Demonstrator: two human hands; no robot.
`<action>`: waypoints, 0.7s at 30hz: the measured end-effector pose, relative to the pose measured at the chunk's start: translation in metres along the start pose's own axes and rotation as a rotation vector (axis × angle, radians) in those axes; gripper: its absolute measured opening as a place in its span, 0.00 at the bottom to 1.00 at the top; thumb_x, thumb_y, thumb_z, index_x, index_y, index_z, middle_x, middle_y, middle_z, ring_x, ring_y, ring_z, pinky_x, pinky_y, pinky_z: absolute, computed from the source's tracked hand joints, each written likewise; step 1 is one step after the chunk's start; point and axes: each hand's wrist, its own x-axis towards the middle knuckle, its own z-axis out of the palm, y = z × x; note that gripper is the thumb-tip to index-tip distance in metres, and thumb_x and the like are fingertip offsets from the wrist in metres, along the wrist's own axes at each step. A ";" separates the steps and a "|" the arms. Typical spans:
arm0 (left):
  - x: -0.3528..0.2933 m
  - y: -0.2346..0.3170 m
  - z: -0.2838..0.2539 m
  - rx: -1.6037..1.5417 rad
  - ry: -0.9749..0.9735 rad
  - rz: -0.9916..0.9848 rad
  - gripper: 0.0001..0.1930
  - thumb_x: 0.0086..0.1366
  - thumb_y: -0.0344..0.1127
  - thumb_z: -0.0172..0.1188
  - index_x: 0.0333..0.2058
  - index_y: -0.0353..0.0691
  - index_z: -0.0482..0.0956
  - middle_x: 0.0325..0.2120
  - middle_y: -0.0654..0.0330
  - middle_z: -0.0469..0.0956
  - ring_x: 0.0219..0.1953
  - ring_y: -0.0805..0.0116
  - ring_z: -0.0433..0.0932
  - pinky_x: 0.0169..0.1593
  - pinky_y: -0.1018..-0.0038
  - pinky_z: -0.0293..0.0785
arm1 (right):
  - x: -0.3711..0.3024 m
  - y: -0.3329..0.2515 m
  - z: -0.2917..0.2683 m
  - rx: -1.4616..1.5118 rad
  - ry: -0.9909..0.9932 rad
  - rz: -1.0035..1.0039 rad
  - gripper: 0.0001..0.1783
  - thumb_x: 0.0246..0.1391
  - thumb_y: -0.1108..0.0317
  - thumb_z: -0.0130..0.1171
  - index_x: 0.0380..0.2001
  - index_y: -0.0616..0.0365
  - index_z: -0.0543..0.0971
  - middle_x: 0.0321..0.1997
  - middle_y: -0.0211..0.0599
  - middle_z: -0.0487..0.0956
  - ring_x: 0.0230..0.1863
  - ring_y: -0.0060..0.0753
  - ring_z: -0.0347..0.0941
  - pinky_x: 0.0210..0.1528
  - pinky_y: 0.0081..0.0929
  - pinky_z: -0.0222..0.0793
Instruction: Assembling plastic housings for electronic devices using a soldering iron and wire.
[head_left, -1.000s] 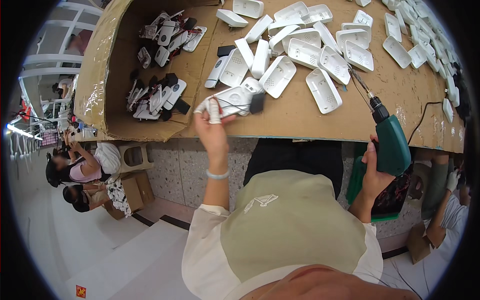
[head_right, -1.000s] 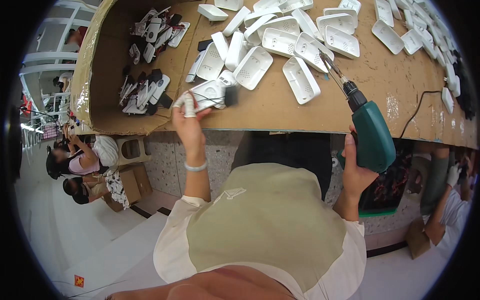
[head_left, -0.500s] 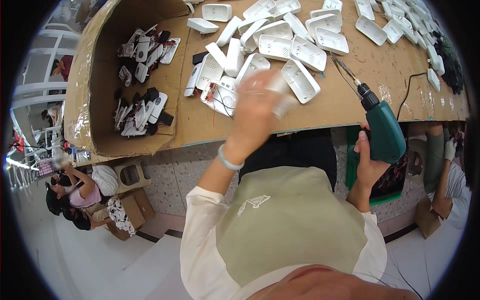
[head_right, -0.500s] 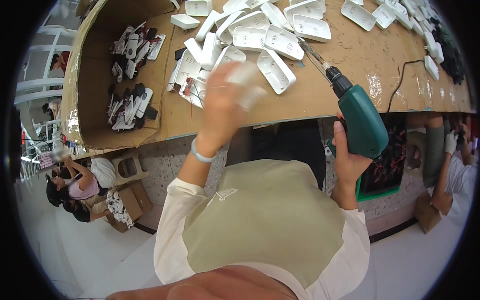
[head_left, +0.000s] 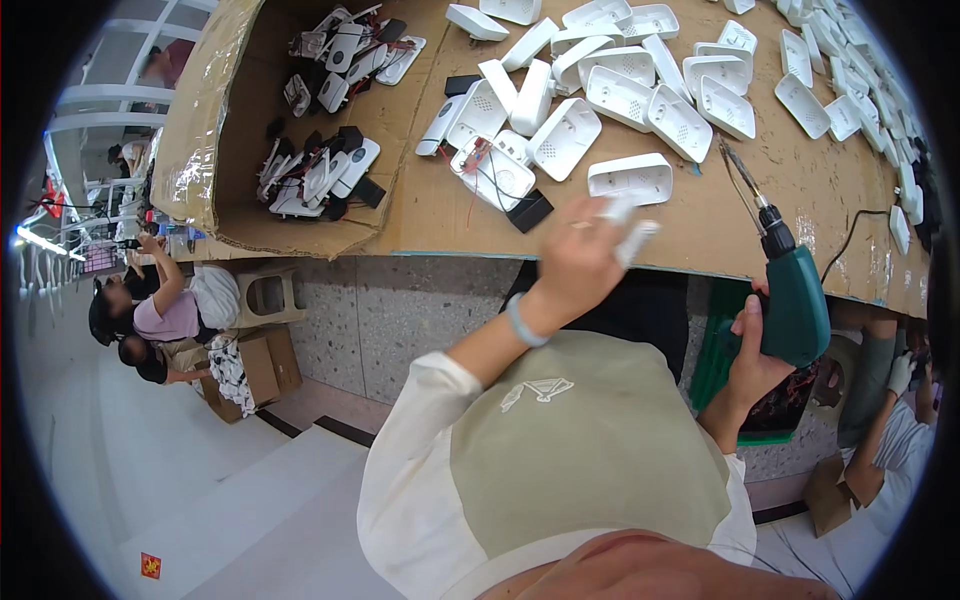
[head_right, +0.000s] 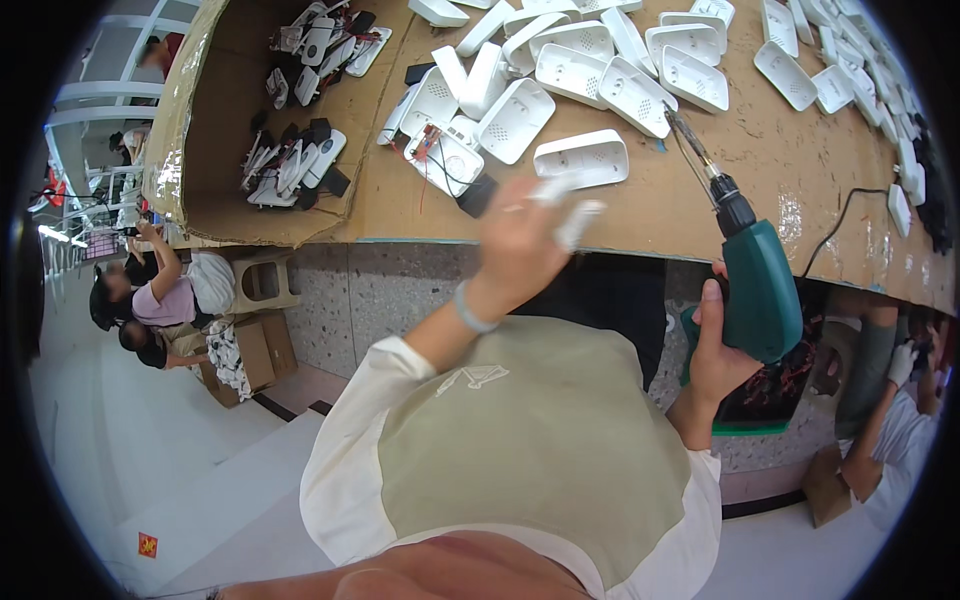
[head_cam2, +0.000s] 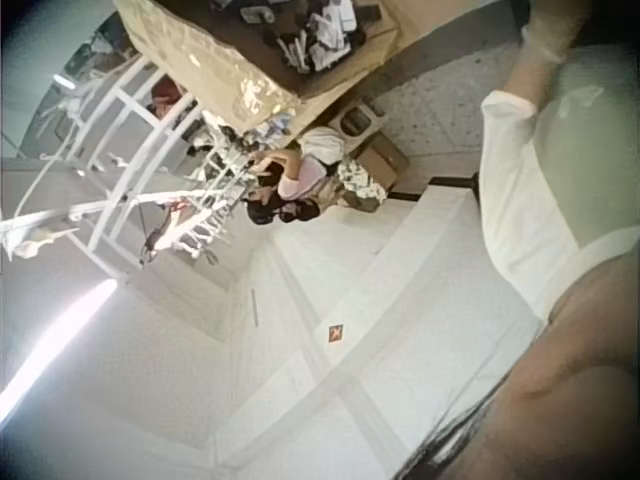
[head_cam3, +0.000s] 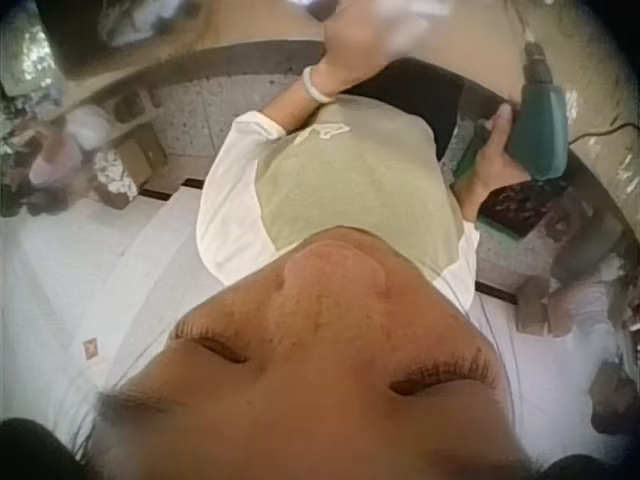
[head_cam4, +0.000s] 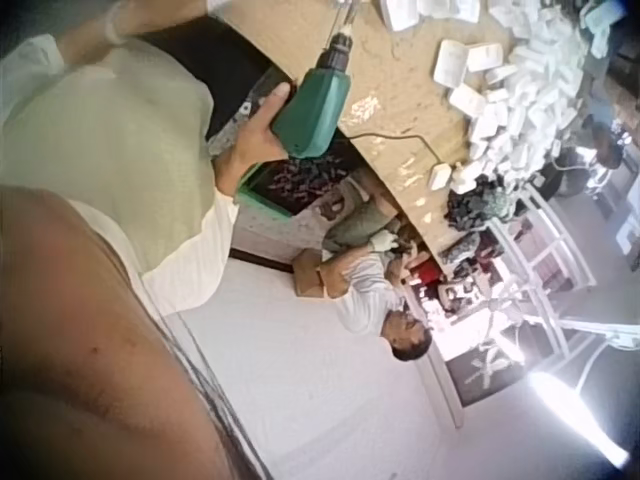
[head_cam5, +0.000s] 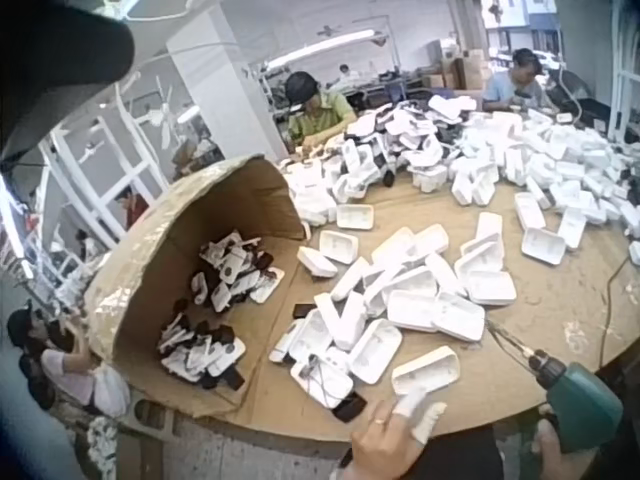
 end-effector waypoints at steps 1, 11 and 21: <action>-0.007 -0.001 -0.024 0.006 0.031 -0.190 0.18 0.58 0.37 0.77 0.43 0.38 0.82 0.28 0.58 0.79 0.29 0.66 0.79 0.35 0.72 0.76 | 0.001 0.000 -0.001 0.017 0.022 -0.017 0.15 0.58 0.82 0.62 0.50 0.68 0.79 0.44 0.41 0.85 0.23 0.14 0.69 0.26 0.15 0.66; -0.012 -0.111 -0.065 -0.261 0.331 -0.652 0.10 0.68 0.26 0.65 0.46 0.29 0.83 0.38 0.59 0.85 0.38 0.77 0.80 0.45 0.80 0.76 | 0.003 0.002 0.012 -0.026 -0.066 0.042 0.16 0.58 0.83 0.63 0.50 0.70 0.79 0.43 0.42 0.85 0.24 0.16 0.69 0.27 0.16 0.66; 0.012 -0.028 -0.052 0.338 -0.251 -0.002 0.18 0.49 0.22 0.66 0.41 0.40 0.88 0.34 0.59 0.81 0.38 0.57 0.78 0.45 0.62 0.75 | -0.015 0.011 -0.015 -0.146 -0.160 0.111 0.19 0.56 0.80 0.67 0.51 0.66 0.80 0.45 0.39 0.86 0.31 0.15 0.76 0.28 0.13 0.70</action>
